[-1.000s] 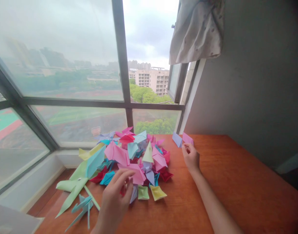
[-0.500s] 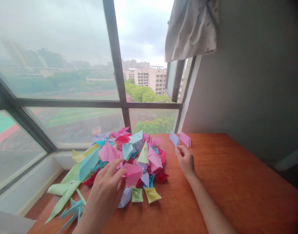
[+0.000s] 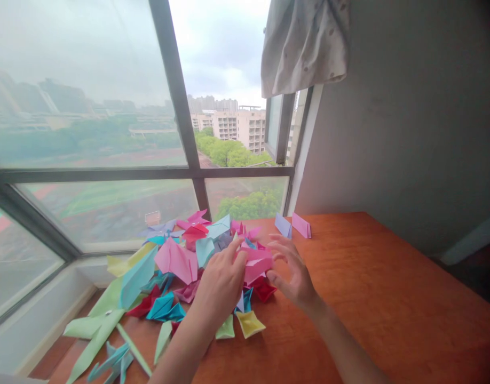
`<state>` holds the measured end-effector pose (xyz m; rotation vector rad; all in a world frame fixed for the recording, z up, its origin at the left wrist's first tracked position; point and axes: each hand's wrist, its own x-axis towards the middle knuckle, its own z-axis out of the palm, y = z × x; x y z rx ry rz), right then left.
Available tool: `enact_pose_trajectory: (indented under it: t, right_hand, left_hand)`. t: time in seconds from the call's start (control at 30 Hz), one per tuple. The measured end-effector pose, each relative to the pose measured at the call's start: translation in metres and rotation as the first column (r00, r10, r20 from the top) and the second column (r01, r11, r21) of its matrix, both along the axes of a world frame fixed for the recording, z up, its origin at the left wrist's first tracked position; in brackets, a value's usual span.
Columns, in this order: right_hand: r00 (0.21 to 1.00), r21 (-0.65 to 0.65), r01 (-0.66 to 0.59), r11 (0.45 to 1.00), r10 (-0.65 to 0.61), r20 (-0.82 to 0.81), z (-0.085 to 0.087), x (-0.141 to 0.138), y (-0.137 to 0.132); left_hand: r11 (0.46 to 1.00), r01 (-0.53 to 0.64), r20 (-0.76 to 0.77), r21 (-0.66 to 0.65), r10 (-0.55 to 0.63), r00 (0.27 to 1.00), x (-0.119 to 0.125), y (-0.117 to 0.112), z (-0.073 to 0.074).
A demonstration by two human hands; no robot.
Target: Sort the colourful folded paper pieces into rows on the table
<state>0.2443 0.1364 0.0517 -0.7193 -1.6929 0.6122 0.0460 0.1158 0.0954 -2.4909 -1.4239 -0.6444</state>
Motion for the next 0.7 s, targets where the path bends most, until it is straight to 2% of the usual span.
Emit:
enact_pose_trajectory:
  t: [0.1,0.17,0.3,0.37,0.5,0.6,0.7]
  right_hand:
    - [0.994,0.052,0.054,0.997,-0.058,0.093,-0.001,-0.004,-0.002]
    - [0.99,0.058,0.068,0.996,-0.075,0.12,-0.002,-0.004,-0.002]
    - [0.998,-0.034,0.058,0.998,-0.058,0.015,-0.006,0.001,0.004]
    - [0.993,-0.142,0.007,0.99,-0.024,-0.115,-0.008,0.006,0.008]
    - [0.95,-0.313,-0.055,0.948,-0.046,-0.307,-0.012,0.013,0.016]
    - [0.964,-0.346,-0.055,0.936,-0.04,-0.261,-0.013,0.016,0.02]
    - [0.997,-0.266,0.028,0.964,-0.046,-0.063,-0.013,0.019,0.022]
  left_hand:
    - [0.998,0.056,0.016,-0.012,-0.056,0.998,-0.001,-0.002,-0.007]
    - [0.996,0.083,0.079,-0.018,-0.081,0.994,-0.003,-0.004,-0.009]
    - [0.99,0.128,0.344,-0.066,-0.098,0.934,-0.012,-0.002,-0.014]
    - [0.978,0.182,0.523,-0.102,-0.103,0.846,-0.016,0.001,-0.018]
    - [0.936,0.283,0.822,-0.208,0.011,0.569,-0.019,0.007,-0.025]
    - [0.907,0.328,0.908,-0.265,0.119,0.403,-0.018,0.008,-0.028]
    - [0.908,0.309,0.933,-0.282,0.183,0.311,-0.018,0.009,-0.029]
